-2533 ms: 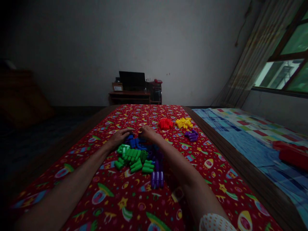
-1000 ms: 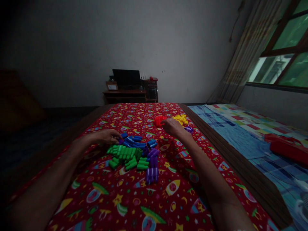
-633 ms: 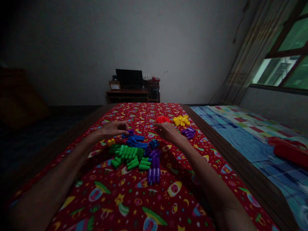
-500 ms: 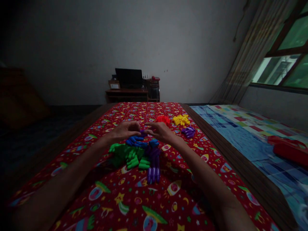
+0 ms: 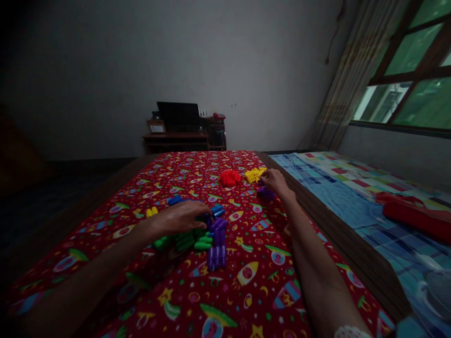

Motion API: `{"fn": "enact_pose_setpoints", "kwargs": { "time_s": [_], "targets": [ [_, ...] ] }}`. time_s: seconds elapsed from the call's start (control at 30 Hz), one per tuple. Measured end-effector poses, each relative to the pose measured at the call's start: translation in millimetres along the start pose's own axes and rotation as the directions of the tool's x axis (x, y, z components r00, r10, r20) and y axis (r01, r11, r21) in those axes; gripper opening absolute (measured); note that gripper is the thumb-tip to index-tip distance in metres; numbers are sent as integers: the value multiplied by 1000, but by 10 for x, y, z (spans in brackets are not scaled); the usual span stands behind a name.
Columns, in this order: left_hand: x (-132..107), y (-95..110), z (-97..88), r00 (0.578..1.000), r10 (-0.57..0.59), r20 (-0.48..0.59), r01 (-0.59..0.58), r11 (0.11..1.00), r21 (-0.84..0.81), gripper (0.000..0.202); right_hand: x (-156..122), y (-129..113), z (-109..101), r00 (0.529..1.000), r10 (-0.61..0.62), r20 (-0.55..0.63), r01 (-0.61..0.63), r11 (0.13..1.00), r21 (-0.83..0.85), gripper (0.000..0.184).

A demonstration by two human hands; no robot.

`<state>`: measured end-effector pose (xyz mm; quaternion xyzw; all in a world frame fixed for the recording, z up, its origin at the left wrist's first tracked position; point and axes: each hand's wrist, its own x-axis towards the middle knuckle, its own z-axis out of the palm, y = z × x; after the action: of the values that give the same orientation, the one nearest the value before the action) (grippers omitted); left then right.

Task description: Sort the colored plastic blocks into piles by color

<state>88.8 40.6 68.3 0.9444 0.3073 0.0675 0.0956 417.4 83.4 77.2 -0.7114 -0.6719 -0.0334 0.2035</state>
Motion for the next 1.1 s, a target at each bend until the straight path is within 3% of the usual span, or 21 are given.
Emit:
{"fn": "enact_pose_setpoints", "kwargs": {
  "time_s": [0.13,0.33,0.43,0.53,0.6,0.67,0.73,0.77,0.87,0.97,1.03,1.1],
  "targets": [
    [10,21,-21,999,35,16,-34,999,-12,28,-39,100,82,997,75,26,-74,996,-54,25],
    [-34,34,-245,1000,29,-1,-28,976,-217,27,-43,50,40,995,96,30,-93,993,-72,24],
    [2,58,-280,992,-56,-117,18,951,-310,31,-11,-68,-66,999,51,-12,-51,999,-17,26],
    [69,67,-225,942,-174,-287,37,904,-426,35,-45,-365,-145,993,-117,21,109,968,226,32],
    [113,58,-170,895,-246,-373,21,857,-515,38,-135,-644,-148,941,-327,84,249,841,480,39],
    [149,30,-121,852,-305,-425,-10,803,-596,41,-253,-921,-115,832,-539,131,333,675,659,40],
    [177,-16,-85,823,-349,-448,-31,760,-649,43,-345,-1120,-72,746,-650,147,381,597,706,36],
    [188,-40,-69,816,-366,-447,-32,745,-667,44,-367,-1172,-56,729,-668,152,402,597,694,33],
    [206,-79,-26,818,-394,-418,19,746,-666,43,-315,-1100,-46,778,-610,146,443,699,561,25],
    [184,2,22,855,-328,-401,72,842,-535,42,-164,-753,-58,915,-397,78,370,899,234,21],
    [145,127,58,916,-151,-372,-11,917,-400,39,-77,-464,-39,982,-187,17,187,982,2,23],
    [95,275,100,956,98,-276,-180,941,-287,37,-25,-204,11,1000,-14,12,15,989,-145,27]
  ]
}}
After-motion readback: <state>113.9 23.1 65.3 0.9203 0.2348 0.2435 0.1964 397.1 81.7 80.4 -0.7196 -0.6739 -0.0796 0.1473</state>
